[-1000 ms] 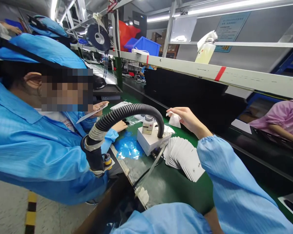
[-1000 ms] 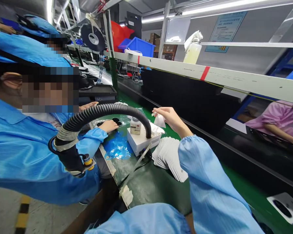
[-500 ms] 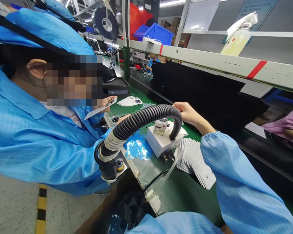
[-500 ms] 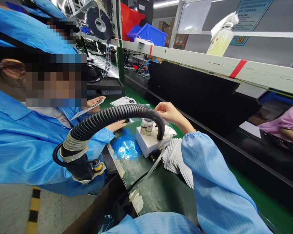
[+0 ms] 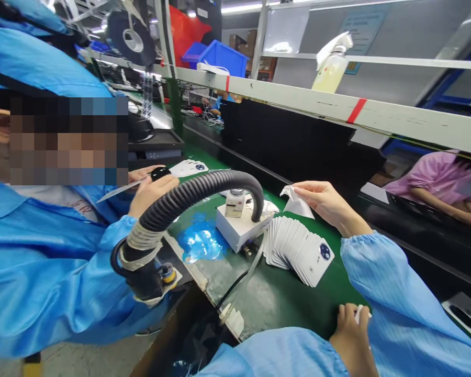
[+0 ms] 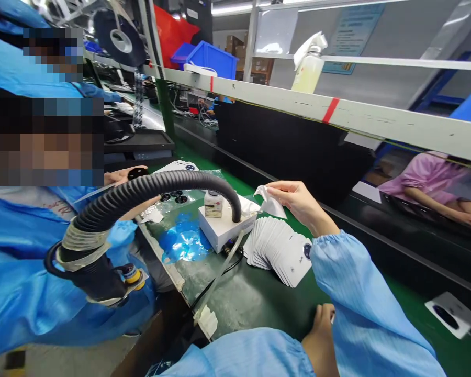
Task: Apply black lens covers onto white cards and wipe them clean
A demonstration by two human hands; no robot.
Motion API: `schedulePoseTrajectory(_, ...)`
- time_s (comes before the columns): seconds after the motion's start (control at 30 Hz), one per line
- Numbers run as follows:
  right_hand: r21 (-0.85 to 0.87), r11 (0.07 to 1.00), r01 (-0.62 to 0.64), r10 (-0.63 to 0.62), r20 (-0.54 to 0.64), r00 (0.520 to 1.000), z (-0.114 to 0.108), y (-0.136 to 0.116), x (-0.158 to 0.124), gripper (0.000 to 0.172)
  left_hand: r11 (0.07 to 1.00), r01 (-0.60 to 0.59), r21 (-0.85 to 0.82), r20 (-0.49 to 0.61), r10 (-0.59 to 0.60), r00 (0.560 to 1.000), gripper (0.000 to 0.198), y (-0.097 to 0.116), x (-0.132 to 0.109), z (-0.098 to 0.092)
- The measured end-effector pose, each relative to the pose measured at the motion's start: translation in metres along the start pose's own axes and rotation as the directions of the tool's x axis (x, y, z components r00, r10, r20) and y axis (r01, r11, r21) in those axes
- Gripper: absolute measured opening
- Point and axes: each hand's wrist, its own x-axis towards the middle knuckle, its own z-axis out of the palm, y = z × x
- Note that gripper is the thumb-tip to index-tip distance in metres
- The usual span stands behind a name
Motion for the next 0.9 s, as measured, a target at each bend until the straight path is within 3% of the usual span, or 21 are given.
schedulePoseTrajectory(0.1, 0.031, 0.998, -0.052, 0.053, -0.047, 0.997, -0.014, -0.001, -0.042, 0.035, 0.996, -0.082, 0.018, -0.007, 0.082, 0.997, 0.042, 0.004, -0.006, 0.009)
schedulePoseTrajectory(0.17, 0.042, 0.998, -0.057, 0.06, -0.08, 0.995, -0.022, -0.004, -0.071, 0.032, 0.989, -0.147, 0.017, -0.042, 0.147, 0.988, 0.043, 0.009, -0.017, 0.0)
schedulePoseTrajectory(0.27, 0.05, 0.997, -0.059, 0.064, -0.109, 0.992, -0.029, -0.01, -0.115, 0.028, 0.982, -0.187, 0.004, -0.204, 0.184, 0.962, 0.025, 0.025, -0.039, -0.035)
schedulePoseTrajectory(0.33, 0.08, 0.994, -0.073, 0.08, -0.087, 0.993, -0.028, -0.012, -0.141, 0.026, 0.978, -0.195, -0.078, -0.418, 0.145, 0.897, 0.022, 0.043, -0.048, -0.065)
schedulePoseTrajectory(0.37, 0.103, 0.991, -0.086, 0.093, -0.064, 0.994, -0.026, -0.012, -0.153, 0.025, 0.963, -0.217, -0.159, -0.47, 0.119, 0.875, 0.025, 0.053, -0.05, -0.078)
schedulePoseTrajectory(0.47, 0.18, 0.976, -0.12, 0.127, -0.025, 0.992, -0.018, -0.008, -0.179, 0.024, 0.903, -0.193, -0.384, -0.307, 0.073, 0.949, 0.026, 0.079, -0.048, -0.1)
schedulePoseTrajectory(0.53, 0.243, 0.96, -0.137, 0.145, -0.015, 0.989, -0.016, -0.004, -0.192, 0.025, 0.871, -0.128, -0.475, -0.203, 0.033, 0.979, 0.024, 0.088, -0.043, -0.1)
schedulePoseTrajectory(0.73, 0.457, 0.872, -0.177, 0.177, 0.043, 0.983, -0.027, 0.009, -0.234, 0.049, 0.817, -0.059, -0.573, -0.161, -0.042, 0.986, 0.024, 0.093, -0.04, -0.077)
schedulePoseTrajectory(0.83, 0.535, 0.831, -0.153, 0.214, -0.054, 0.975, -0.032, 0.016, -0.254, 0.05, 0.814, -0.021, -0.581, -0.122, -0.061, 0.991, 0.03, 0.094, -0.041, -0.064)
schedulePoseTrajectory(0.9, 0.562, 0.82, -0.105, 0.23, -0.156, 0.961, -0.032, 0.021, -0.264, 0.042, 0.853, -0.058, -0.519, -0.165, -0.033, 0.986, 0.041, 0.093, -0.041, -0.056)
